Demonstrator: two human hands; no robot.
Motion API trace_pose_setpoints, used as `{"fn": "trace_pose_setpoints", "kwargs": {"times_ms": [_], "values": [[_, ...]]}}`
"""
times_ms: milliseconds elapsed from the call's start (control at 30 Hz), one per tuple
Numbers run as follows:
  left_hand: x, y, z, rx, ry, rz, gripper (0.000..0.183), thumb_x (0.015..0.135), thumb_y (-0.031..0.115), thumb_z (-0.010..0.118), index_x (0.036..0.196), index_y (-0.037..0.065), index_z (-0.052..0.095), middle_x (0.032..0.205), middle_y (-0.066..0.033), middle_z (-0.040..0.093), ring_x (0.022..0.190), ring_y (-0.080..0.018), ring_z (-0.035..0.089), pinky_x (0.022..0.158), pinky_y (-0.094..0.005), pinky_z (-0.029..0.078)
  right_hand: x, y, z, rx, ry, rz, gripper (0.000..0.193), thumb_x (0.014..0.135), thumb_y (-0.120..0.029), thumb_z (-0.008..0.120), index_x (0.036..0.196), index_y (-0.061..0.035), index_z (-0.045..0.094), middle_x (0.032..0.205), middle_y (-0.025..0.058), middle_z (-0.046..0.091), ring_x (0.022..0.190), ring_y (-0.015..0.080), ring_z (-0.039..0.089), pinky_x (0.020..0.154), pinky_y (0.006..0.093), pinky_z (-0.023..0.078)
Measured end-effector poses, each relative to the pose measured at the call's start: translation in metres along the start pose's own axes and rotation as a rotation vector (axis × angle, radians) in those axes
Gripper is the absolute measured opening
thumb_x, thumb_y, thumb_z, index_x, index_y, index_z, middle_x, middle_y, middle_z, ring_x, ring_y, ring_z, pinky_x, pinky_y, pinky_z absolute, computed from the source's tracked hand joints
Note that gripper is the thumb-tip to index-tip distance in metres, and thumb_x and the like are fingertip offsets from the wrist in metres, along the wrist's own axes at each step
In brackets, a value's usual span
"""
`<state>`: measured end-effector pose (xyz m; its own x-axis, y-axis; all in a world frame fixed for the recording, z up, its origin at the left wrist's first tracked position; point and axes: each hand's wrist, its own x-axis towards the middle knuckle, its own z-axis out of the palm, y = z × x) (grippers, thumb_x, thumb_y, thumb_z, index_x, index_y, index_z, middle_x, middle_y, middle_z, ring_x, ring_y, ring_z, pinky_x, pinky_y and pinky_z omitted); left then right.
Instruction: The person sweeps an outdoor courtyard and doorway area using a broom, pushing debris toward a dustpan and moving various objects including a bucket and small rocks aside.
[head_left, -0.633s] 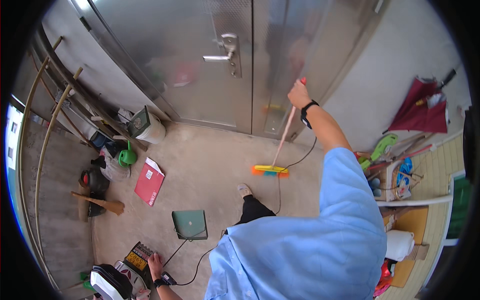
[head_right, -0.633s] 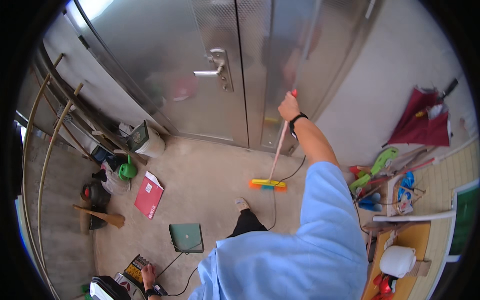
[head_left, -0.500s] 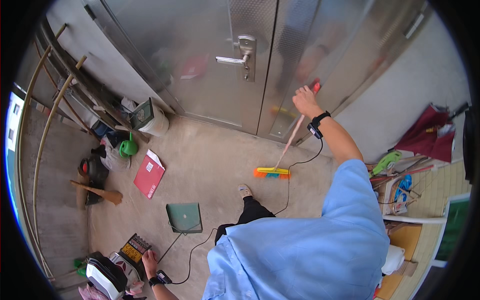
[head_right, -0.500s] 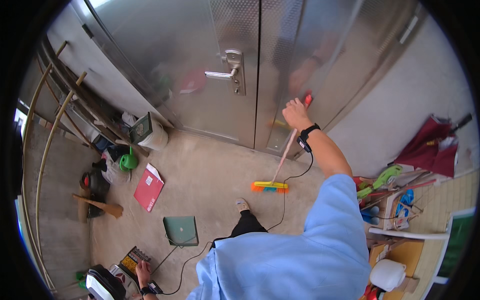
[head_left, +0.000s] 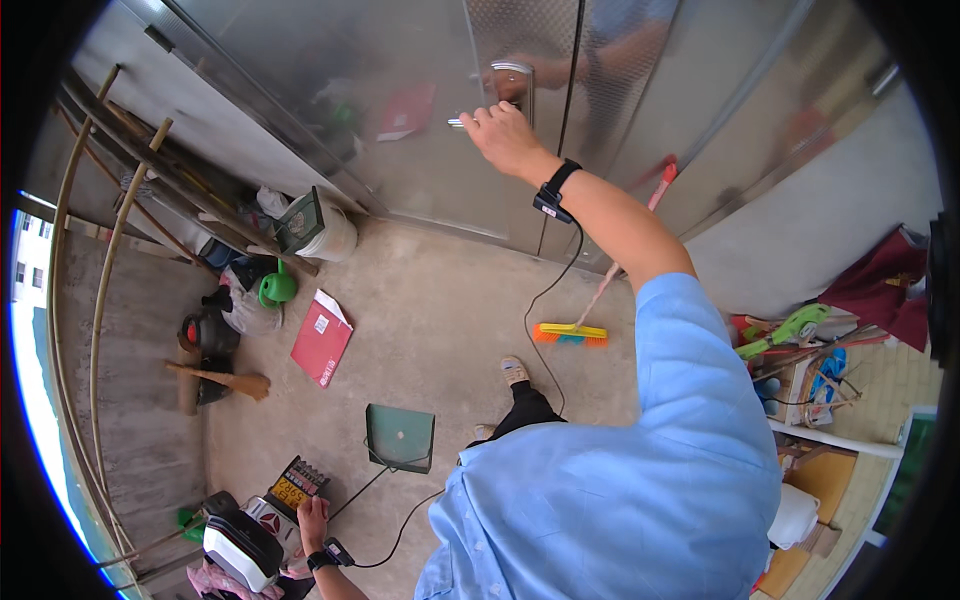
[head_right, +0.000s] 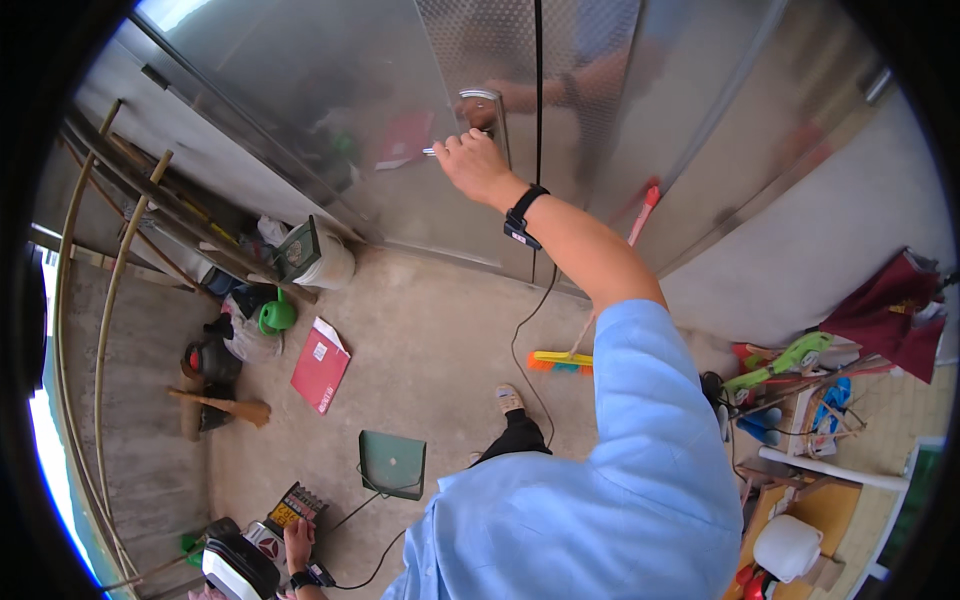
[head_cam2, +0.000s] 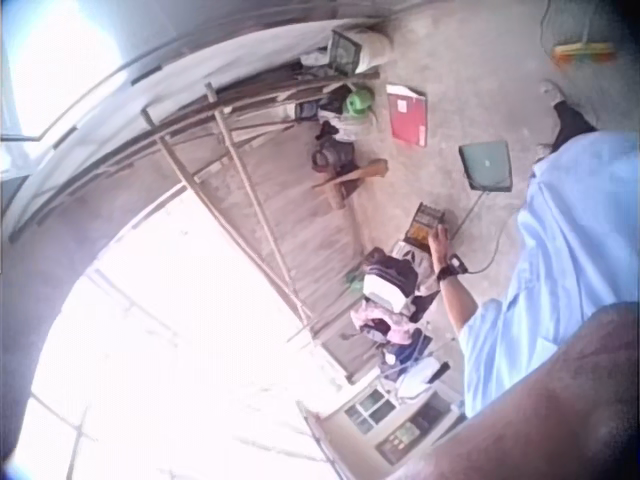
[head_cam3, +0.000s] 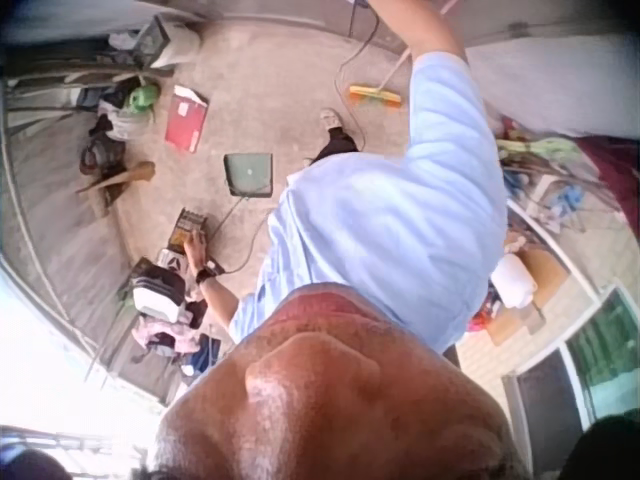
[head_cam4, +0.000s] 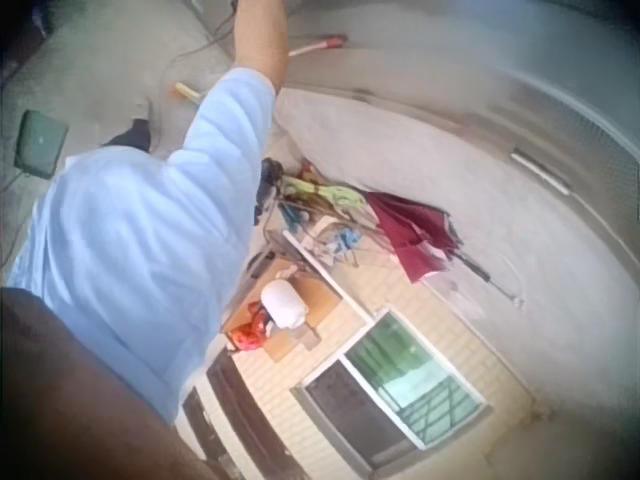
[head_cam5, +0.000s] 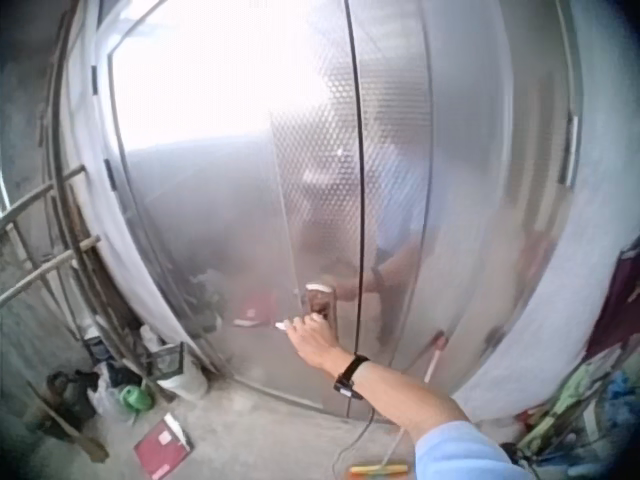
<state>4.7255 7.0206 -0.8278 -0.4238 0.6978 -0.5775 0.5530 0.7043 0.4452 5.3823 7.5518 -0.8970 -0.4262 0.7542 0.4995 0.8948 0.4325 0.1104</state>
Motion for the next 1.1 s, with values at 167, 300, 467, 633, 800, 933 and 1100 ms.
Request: {"fn": "trace_pose_setpoints", "kwargs": {"times_ms": [167, 300, 467, 633, 800, 933, 1100], "values": [[0.003, -0.044, -0.002, 0.097, 0.011, 0.010, 0.041, 0.092, 0.025, 0.047, 0.061, 0.001, 0.057, 0.049, -0.0036, 0.047, 0.046, -0.0135, 0.048, 0.045, -0.0311, 0.036, 0.022, -0.027, -0.003, -0.092, -0.236, -0.182, 0.011, 0.077, -0.014, 0.058, 0.074, -0.0123, 0.069, 0.069, 0.0044, 0.065, 0.071, 0.0213, 0.065, 0.069, 0.0369, 0.042], [-0.019, -0.092, 0.000, 0.151, 0.025, 0.127, 0.033, 0.090, 0.020, 0.050, 0.068, -0.001, 0.063, 0.050, -0.0056, 0.050, 0.047, -0.0163, 0.051, 0.045, -0.0319, 0.038, 0.009, -0.072, -0.032, -0.082, -0.278, -0.200, 0.010, 0.075, -0.016, 0.061, 0.076, -0.0112, 0.069, 0.071, 0.0048, 0.065, 0.072, 0.0208, 0.064, 0.067, 0.0375, 0.041], [-0.056, -0.143, -0.002, 0.026, -0.064, -0.031, 0.038, 0.097, 0.027, 0.052, 0.100, -0.011, 0.061, 0.088, -0.0154, 0.067, 0.078, -0.0178, 0.054, 0.070, -0.0367, 0.047, -0.026, -0.168, -0.082, -0.089, 0.013, 0.065, 0.044, 0.081, -0.011, 0.054, 0.120, 0.0077, 0.054, 0.081, 0.0119, 0.055, 0.074, 0.0234, 0.054, 0.068, 0.0354, 0.041], [-0.073, -0.188, -0.023, 0.505, -0.071, 0.304, 0.030, 0.093, 0.026, 0.052, 0.103, 0.001, 0.063, 0.094, -0.0290, 0.062, 0.082, -0.0434, 0.060, 0.072, -0.0491, 0.048, -0.052, -0.255, -0.144, 0.131, 0.075, 0.059, 0.036, 0.083, -0.010, 0.053, 0.114, 0.0078, 0.057, 0.101, 0.0197, 0.059, 0.096, 0.0302, 0.056, 0.084, 0.0399, 0.042], [-0.068, -0.189, -0.024, 0.300, -0.113, 0.175, 0.027, 0.091, 0.025, 0.055, 0.098, 0.000, 0.061, 0.091, -0.0284, 0.062, 0.077, -0.0456, 0.058, 0.066, -0.0515, 0.047, -0.076, -0.283, -0.223, 0.570, 0.463, -0.124, 0.026, 0.073, -0.004, 0.064, 0.099, -0.0031, 0.065, 0.114, 0.0119, 0.057, 0.109, 0.0299, 0.054, 0.094, 0.0418, 0.040], [-0.105, -0.122, -0.028, 0.244, -0.090, -0.084, 0.029, 0.091, 0.024, 0.054, 0.099, -0.002, 0.061, 0.095, -0.0268, 0.062, 0.083, -0.0447, 0.059, 0.069, -0.0492, 0.049, -0.091, -0.289, -0.257, 0.465, 0.545, 0.055, 0.029, 0.074, -0.008, 0.065, 0.103, -0.0099, 0.067, 0.115, 0.0071, 0.056, 0.107, 0.0256, 0.053, 0.093, 0.0394, 0.040], [-0.066, -0.298, -0.036, 0.516, -0.133, 0.343, 0.029, 0.092, 0.026, 0.052, 0.099, 0.003, 0.068, 0.091, -0.0140, 0.068, 0.075, -0.0307, 0.063, 0.060, -0.0431, 0.049, -0.065, -0.342, -0.244, 0.493, 0.487, -0.392, 0.035, 0.067, -0.011, 0.066, 0.102, -0.0110, 0.069, 0.122, 0.0005, 0.056, 0.109, 0.0265, 0.051, 0.092, 0.0382, 0.040]]}}
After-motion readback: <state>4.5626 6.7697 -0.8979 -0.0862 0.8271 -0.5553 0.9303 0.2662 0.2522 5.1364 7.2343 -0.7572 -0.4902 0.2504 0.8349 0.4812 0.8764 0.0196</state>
